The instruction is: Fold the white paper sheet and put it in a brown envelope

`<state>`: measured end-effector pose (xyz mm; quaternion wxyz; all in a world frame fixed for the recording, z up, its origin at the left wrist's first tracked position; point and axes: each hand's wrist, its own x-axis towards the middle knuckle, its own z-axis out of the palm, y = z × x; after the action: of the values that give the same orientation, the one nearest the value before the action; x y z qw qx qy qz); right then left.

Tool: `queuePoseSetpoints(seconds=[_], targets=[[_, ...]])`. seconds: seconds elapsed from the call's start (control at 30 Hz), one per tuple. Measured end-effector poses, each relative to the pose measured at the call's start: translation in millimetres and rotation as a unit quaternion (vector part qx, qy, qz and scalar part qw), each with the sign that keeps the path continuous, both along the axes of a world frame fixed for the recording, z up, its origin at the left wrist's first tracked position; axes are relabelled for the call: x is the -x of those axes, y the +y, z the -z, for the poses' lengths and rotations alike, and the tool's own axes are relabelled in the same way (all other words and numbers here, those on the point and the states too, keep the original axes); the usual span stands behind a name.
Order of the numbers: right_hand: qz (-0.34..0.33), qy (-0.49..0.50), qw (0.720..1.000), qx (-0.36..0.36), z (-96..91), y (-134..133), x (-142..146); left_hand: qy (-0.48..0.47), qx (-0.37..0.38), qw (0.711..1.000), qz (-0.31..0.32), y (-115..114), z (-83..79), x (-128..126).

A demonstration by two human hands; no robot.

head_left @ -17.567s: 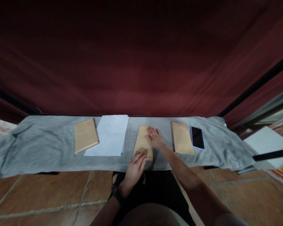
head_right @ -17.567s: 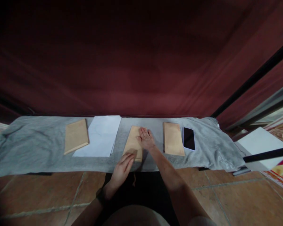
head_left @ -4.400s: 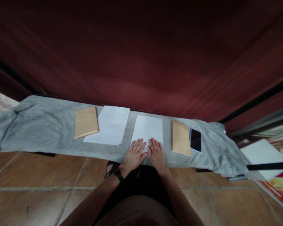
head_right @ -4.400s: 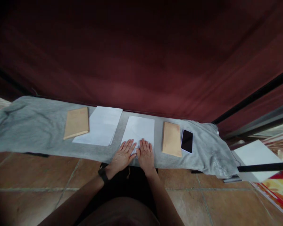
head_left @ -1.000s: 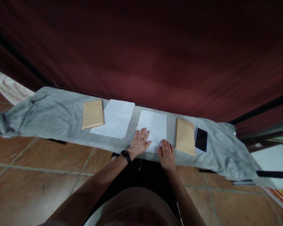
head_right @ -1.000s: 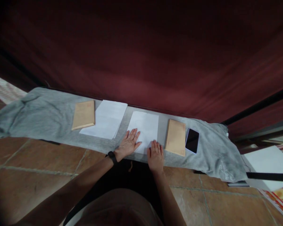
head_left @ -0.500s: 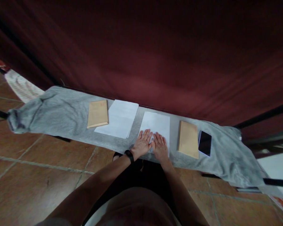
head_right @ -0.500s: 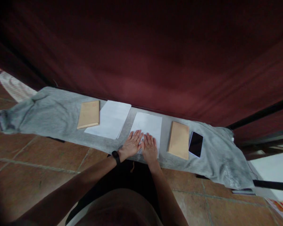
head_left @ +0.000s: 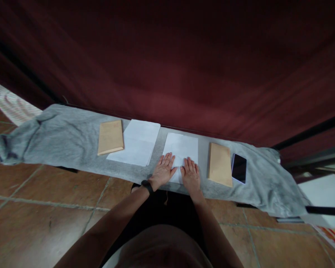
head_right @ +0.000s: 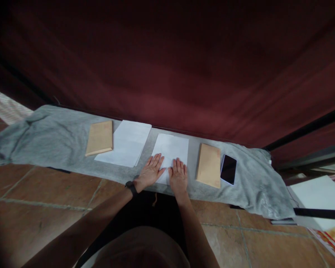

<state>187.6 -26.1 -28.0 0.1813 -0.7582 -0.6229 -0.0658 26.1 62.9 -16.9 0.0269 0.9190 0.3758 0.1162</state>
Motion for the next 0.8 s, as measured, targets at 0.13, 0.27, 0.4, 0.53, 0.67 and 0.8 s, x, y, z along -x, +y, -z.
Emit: queuePoseSetpoints(seconds=[0.13,0.27,0.4,0.53,0.67,0.8], targets=[[0.011,0.000,1.000,-0.009,3.3,-3,-5,0.004,0.001,1.000,-0.021,6,-2.3,9],[0.019,0.004,1.000,-0.015,6.1,-8,-9,-0.014,-0.006,0.999,-0.047,12,0.3,15],[0.043,0.002,0.999,-0.022,6.3,-11,-8,-0.036,-0.019,0.996,-0.082,15,2.8,17],[0.061,-0.003,0.998,-0.014,3.3,-12,-6,-0.013,-0.004,0.991,-0.131,13,-1.7,6],[0.066,-0.004,0.998,-0.010,-0.3,-12,-3,-0.015,0.009,0.996,-0.085,13,-8.6,-26],[0.066,-0.004,0.998,-0.018,-1.9,-11,-1,-0.013,0.039,0.999,-0.007,23,-10.1,-66]])
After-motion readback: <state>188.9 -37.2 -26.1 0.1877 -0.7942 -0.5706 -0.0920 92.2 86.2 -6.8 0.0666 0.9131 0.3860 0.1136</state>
